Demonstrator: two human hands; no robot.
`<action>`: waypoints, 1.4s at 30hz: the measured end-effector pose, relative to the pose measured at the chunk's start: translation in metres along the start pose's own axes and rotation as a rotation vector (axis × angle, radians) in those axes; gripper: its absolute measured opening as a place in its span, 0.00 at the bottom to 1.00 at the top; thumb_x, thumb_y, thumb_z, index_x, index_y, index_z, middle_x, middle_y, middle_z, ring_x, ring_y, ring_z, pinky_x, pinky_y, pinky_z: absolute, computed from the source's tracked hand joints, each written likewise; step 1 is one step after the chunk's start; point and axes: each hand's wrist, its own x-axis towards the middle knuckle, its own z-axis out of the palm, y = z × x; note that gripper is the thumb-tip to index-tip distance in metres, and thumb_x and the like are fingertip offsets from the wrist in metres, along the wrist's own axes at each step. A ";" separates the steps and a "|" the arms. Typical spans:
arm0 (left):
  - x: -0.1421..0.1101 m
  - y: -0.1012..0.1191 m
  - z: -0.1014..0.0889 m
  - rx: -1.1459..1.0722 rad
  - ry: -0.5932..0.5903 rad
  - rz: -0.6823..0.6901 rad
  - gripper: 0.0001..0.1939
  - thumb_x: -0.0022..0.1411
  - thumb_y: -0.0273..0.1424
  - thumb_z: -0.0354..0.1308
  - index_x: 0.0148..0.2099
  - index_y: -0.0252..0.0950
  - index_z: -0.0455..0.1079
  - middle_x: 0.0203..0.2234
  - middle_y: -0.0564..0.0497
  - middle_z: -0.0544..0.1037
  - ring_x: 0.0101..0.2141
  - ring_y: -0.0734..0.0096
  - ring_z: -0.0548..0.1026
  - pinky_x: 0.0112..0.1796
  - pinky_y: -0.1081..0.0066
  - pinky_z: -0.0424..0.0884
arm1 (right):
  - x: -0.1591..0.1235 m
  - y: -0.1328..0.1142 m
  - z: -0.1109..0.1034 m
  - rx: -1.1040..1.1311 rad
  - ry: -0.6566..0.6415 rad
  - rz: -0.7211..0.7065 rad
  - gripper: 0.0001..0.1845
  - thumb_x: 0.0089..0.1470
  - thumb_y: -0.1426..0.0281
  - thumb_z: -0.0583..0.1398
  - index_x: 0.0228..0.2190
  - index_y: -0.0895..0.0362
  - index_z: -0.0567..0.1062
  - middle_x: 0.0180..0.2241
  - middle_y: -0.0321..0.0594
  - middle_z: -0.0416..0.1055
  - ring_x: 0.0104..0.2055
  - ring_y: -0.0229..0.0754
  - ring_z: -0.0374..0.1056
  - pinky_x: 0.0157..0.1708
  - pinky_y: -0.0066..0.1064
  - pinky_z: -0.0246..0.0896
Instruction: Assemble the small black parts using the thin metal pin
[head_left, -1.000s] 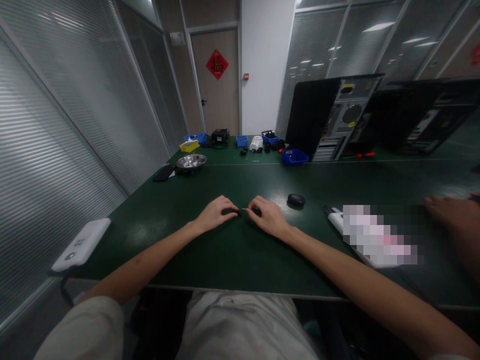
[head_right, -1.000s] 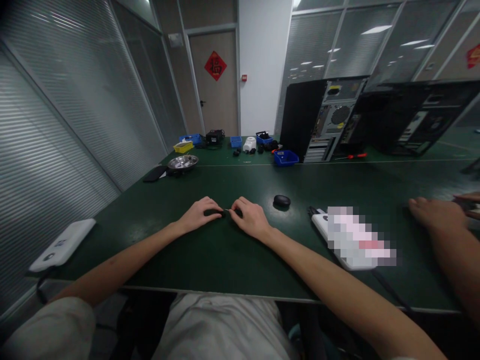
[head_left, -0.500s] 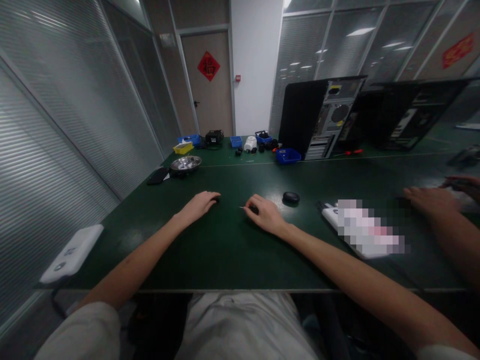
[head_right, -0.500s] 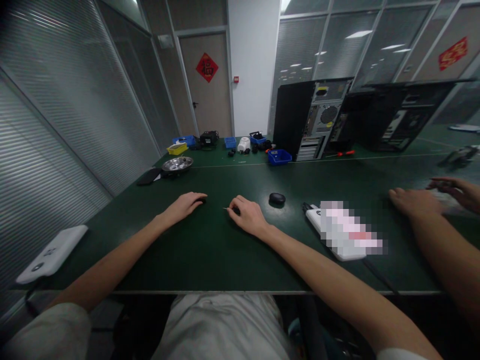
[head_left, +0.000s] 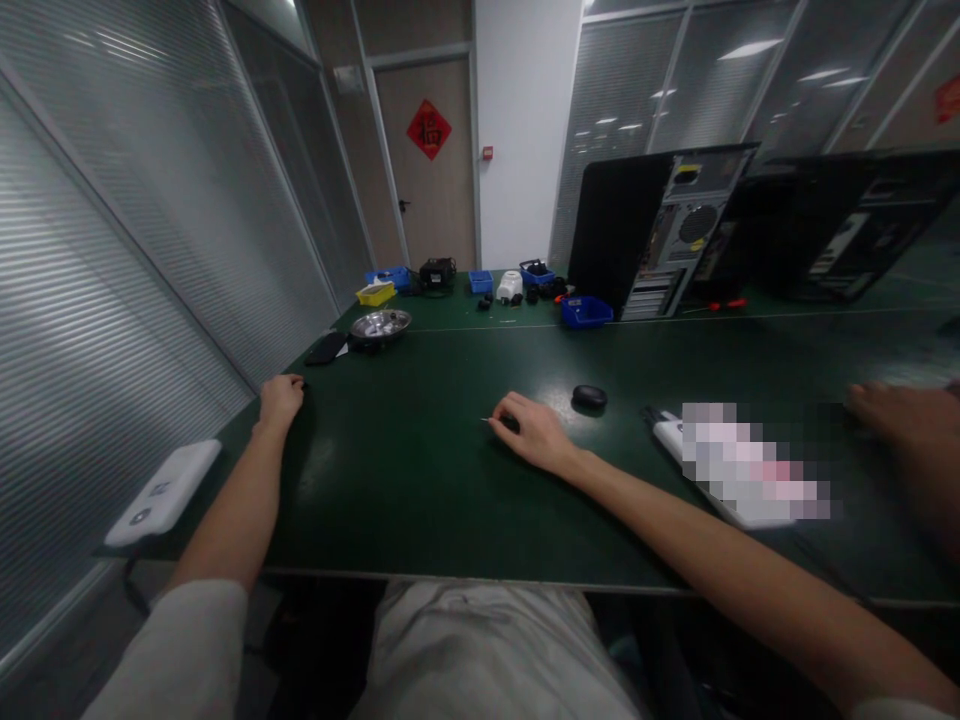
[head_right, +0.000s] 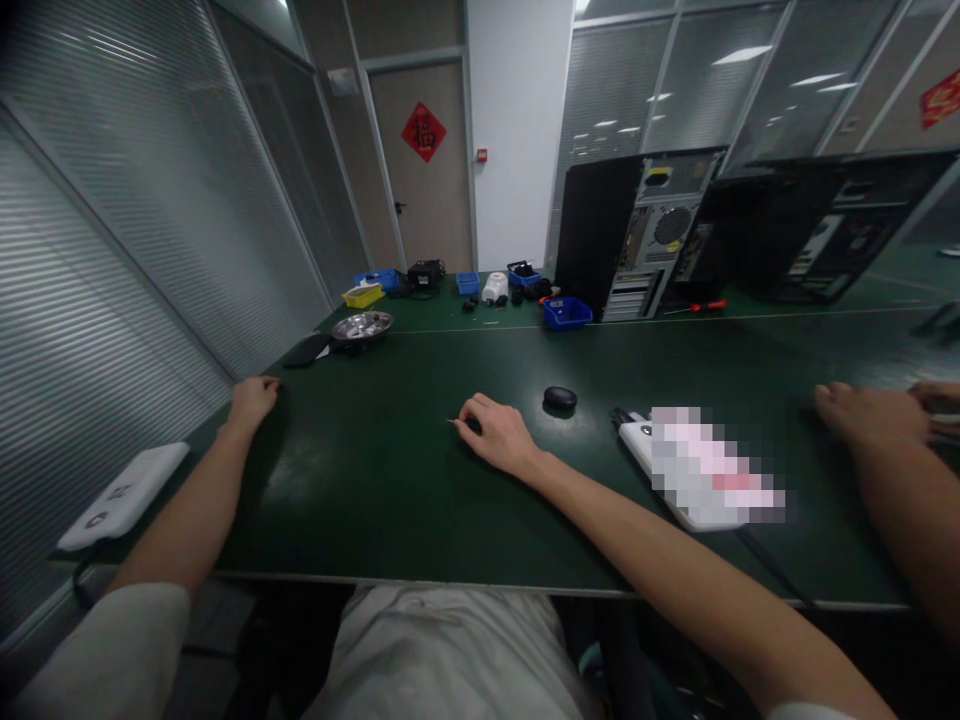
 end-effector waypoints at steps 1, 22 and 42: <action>0.000 0.001 0.001 -0.009 0.014 -0.005 0.20 0.68 0.30 0.52 0.56 0.28 0.78 0.49 0.36 0.81 0.51 0.46 0.77 0.54 0.56 0.70 | 0.000 0.000 0.000 0.000 0.001 -0.004 0.09 0.68 0.62 0.58 0.40 0.55 0.74 0.41 0.40 0.72 0.35 0.38 0.68 0.32 0.31 0.60; -0.009 -0.003 0.001 -0.044 0.233 -0.092 0.14 0.63 0.29 0.55 0.45 0.30 0.81 0.39 0.36 0.80 0.43 0.47 0.76 0.50 0.55 0.72 | -0.001 -0.001 0.000 0.000 0.007 -0.015 0.09 0.67 0.63 0.59 0.39 0.55 0.74 0.41 0.38 0.72 0.34 0.37 0.68 0.33 0.30 0.59; 0.001 -0.018 -0.006 -0.244 0.155 -0.258 0.14 0.58 0.29 0.62 0.45 0.30 0.81 0.36 0.42 0.81 0.42 0.54 0.77 0.47 0.61 0.70 | 0.000 0.001 0.003 -0.007 -0.002 -0.040 0.09 0.67 0.62 0.59 0.39 0.54 0.74 0.41 0.38 0.72 0.34 0.37 0.67 0.32 0.30 0.57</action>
